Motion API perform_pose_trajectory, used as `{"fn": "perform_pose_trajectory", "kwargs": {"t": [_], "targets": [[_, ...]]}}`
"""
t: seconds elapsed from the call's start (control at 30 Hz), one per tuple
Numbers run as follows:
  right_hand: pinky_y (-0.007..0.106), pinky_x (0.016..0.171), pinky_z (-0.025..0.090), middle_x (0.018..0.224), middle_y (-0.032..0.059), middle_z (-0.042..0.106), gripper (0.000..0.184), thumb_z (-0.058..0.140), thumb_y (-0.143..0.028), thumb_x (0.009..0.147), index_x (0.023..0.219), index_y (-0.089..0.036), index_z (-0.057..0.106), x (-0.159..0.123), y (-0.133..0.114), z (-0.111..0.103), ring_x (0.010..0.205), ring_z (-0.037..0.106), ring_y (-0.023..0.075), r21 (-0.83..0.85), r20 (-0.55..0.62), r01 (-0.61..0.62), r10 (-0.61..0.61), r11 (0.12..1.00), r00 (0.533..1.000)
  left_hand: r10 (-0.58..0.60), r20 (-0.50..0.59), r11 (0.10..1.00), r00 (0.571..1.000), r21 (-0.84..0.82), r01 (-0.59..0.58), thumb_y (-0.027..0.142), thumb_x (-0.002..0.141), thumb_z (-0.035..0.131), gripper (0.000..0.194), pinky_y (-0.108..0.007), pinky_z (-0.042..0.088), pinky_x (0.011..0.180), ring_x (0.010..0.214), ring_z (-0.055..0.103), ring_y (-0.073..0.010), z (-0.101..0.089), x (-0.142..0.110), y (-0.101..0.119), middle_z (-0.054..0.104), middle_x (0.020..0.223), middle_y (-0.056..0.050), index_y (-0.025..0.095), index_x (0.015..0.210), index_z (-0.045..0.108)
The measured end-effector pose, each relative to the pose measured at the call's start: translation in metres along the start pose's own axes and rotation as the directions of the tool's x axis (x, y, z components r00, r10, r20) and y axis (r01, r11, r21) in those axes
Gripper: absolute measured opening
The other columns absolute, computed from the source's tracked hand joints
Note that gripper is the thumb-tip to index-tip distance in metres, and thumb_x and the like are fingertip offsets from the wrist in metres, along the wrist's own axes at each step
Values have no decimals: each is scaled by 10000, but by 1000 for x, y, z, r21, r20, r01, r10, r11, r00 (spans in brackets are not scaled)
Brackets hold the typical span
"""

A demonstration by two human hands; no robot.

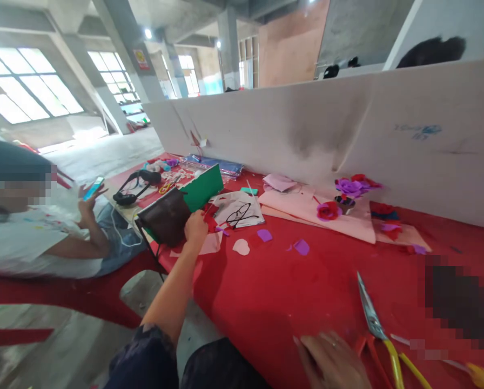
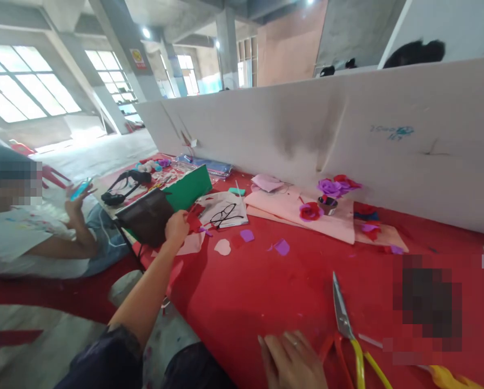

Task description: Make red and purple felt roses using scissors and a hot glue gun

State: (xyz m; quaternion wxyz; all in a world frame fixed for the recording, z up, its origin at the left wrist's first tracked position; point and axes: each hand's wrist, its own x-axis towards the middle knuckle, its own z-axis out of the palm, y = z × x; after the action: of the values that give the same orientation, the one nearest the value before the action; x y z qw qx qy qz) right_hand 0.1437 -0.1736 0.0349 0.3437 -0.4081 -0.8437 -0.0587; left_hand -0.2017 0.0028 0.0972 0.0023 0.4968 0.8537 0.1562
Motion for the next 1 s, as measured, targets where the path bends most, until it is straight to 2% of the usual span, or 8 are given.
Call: {"fn": "perform_pose_trajectory", "kwargs": {"t": [0.1, 0.17, 0.27, 0.4, 0.6, 0.83, 0.9, 1.0], "targets": [[279, 615, 449, 572, -13, 646, 263, 487, -228, 906, 676, -235, 613, 7, 12, -2, 529, 613, 153, 63, -18, -108, 109, 992, 994, 80, -311, 934, 947, -308, -180, 195, 868, 419, 272, -308, 432, 863, 1007, 602, -214, -26, -7, 18, 661, 1070, -105, 174, 1013, 648], [277, 610, 484, 652, 12, 681, 218, 501, -270, 900, 749, -233, 654, 20, 21, -6, 597, 641, 166, 148, -53, -269, 280, 952, 959, 52, -346, 724, 937, -634, -274, 239, 832, 501, 191, -268, 446, 783, 852, 606, -164, -33, -20, 43, 665, 910, -55, 178, 937, 649], [306, 702, 544, 932, 66, 717, 286, 575, -326, 855, 1114, -220, 636, 45, 35, -10, 775, 679, 183, 366, 8, -531, 568, 764, 823, 197, 78, 115, 977, -992, 56, 252, 734, 621, 126, -198, 388, 529, 545, 508, -81, -20, -59, 97, 598, 681, 11, 166, 825, 601], [324, 707, 554, 947, 95, 713, 458, 634, -430, 797, 1174, -173, 597, 65, 57, -6, 783, 681, 198, 676, 127, -616, 760, 405, 638, 513, 414, -250, 752, -766, 593, 205, 619, 764, 244, -172, 438, 558, 601, 579, -79, 20, -124, 166, 636, 701, -17, 143, 770, 583], [293, 632, 505, 721, 54, 690, 349, 638, -502, 765, 825, -166, 705, 51, 81, -1, 656, 620, 192, 689, 37, -649, 878, 323, 477, 628, 497, -245, 599, -604, 758, 189, 601, 800, 244, -180, 498, 613, 602, 623, -89, 56, -169, 210, 679, 694, -45, 133, 729, 601], [277, 644, 490, 705, 34, 678, 318, 669, -483, 751, 813, -174, 714, 46, 83, 3, 670, 611, 185, 726, 95, -637, 880, 259, 466, 647, 513, -135, 563, -650, 748, 248, 583, 830, 275, -191, 507, 636, 613, 638, -96, 73, -170, 202, 694, 704, -37, 134, 733, 630], [259, 605, 473, 648, 11, 646, 312, 683, -483, 736, 777, -175, 711, 46, 83, 4, 628, 585, 167, 753, 99, -622, 898, 215, 429, 655, 512, -126, 556, -651, 748, 267, 601, 821, 259, -195, 501, 619, 611, 636, -100, 75, -169, 199, 695, 715, -42, 134, 729, 639], [231, 551, 446, 592, -19, 612, 269, 754, -440, 670, 721, -180, 707, 44, 85, 3, 569, 543, 133, 819, 98, -563, 941, 109, 325, 617, 470, -189, 630, -689, 700, 293, 629, 805, 240, -196, 487, 603, 607, 628, -95, 76, -162, 196, 698, 739, -34, 144, 735, 650]]}}
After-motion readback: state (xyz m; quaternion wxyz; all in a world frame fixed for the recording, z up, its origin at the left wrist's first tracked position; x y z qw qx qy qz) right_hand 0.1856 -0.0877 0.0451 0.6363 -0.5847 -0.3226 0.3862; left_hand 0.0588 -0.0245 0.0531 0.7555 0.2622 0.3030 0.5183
